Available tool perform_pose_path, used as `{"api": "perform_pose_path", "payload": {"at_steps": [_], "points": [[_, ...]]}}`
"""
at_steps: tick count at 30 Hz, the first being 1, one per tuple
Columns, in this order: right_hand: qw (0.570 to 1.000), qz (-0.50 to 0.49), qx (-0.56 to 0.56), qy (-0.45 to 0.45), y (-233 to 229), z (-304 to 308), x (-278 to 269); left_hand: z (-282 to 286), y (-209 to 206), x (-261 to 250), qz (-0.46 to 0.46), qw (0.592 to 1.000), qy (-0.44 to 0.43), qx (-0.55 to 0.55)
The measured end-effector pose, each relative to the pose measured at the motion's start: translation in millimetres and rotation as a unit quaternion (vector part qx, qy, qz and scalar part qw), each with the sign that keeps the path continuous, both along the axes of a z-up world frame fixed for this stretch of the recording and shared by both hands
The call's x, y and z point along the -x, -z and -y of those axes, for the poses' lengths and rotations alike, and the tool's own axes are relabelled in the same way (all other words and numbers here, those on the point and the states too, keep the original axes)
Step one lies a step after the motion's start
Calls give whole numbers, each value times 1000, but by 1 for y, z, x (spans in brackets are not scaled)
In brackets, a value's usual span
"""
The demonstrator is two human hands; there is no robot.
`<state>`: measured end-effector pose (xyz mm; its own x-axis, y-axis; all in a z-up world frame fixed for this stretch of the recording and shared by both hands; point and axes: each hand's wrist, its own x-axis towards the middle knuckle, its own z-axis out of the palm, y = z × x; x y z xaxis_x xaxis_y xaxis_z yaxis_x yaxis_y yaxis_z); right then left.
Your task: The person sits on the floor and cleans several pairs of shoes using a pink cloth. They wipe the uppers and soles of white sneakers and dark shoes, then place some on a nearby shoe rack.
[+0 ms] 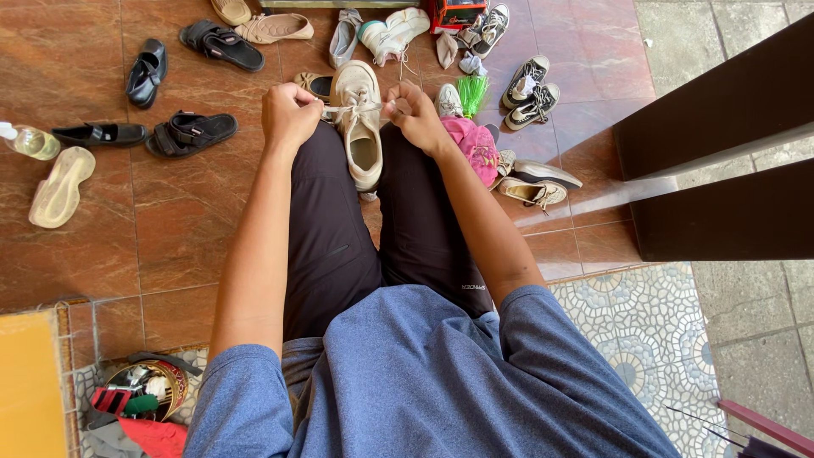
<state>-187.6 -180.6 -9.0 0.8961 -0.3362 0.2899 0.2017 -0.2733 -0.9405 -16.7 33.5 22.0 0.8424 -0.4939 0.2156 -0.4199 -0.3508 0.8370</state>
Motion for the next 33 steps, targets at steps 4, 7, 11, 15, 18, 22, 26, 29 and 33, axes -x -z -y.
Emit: {"api": "perform_pose_path", "payload": {"at_steps": [4, 7, 11, 15, 18, 22, 26, 29, 33], "points": [[995, 1, 73, 69, 9, -2, 10, -2, 7, 4, 6, 999, -6, 32], [997, -14, 19, 79, 15, -2, 16, -5, 13, 7, -1, 997, -7, 77], [995, -12, 7, 96, 20, -1, 10, 3, 8, 12, 72, 995, -16, 67], [983, 13, 94, 160, 14, -10, 4, -2, -18, 38, 104, 993, 54, 24], [967, -57, 150, 196, -5, -26, 8, -6, -39, 54, 174, 975, 132, -39], [941, -92, 301, 121, -39, -45, 18, -2, -36, 66, 201, 956, 161, -142], [899, -133, 403, 112, -52, -59, 11, 4, -21, 60, 210, 952, 130, -182], [883, -173, 418, 127, -46, -65, -2, 11, -20, 58, 199, 955, 107, -190], [914, -149, 349, 145, -32, -54, 0, 6, -18, 57, 224, 959, 66, -158]]}}
